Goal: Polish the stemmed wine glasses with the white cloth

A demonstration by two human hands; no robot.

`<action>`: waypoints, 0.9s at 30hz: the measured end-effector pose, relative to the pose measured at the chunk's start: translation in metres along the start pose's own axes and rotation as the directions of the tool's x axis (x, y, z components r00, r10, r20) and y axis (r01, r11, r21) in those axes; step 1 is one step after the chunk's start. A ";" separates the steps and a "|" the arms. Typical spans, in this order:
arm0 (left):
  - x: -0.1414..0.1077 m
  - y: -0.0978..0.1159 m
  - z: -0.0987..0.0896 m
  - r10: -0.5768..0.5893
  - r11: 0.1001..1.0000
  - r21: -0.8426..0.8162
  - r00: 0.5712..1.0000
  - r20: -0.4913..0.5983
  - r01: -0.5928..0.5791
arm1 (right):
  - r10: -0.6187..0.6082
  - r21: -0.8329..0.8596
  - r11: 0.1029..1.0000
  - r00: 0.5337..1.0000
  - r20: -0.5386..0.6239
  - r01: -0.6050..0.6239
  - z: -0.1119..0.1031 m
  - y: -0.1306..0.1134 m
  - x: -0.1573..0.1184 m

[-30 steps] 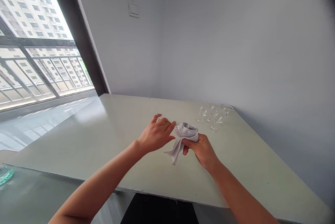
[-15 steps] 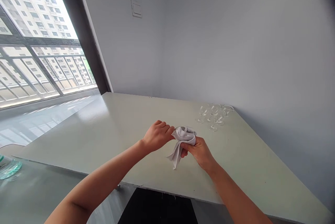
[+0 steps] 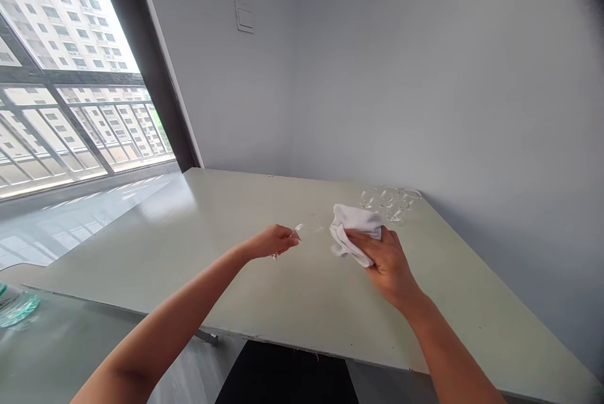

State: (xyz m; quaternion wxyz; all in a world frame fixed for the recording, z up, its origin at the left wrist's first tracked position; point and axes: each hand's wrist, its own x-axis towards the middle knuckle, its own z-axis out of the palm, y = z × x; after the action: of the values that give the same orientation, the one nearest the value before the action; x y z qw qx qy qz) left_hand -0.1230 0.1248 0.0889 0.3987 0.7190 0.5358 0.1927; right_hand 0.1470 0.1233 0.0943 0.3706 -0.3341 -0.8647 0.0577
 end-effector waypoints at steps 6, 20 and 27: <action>0.000 0.018 0.034 0.320 0.774 0.613 0.933 -0.166 -0.156 | -0.079 -0.040 0.996 0.990 0.120 0.085 0.028 -0.040 0.023; 0.010 0.004 0.093 0.277 0.908 0.412 0.851 -0.445 -0.080 | 0.764 0.901 -0.246 0.500 0.408 -0.358 0.074 0.029 0.036; 0.022 0.011 0.109 0.124 0.964 0.252 0.702 -0.702 0.082 | 0.763 0.950 -0.170 0.575 0.295 -0.262 0.091 -0.020 0.020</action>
State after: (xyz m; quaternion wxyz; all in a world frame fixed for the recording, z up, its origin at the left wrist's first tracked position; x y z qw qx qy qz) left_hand -0.0316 0.1040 0.0274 0.0590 0.6410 0.6605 0.3864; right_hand 0.0644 0.1337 0.0479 0.5866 -0.3398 -0.2818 0.6790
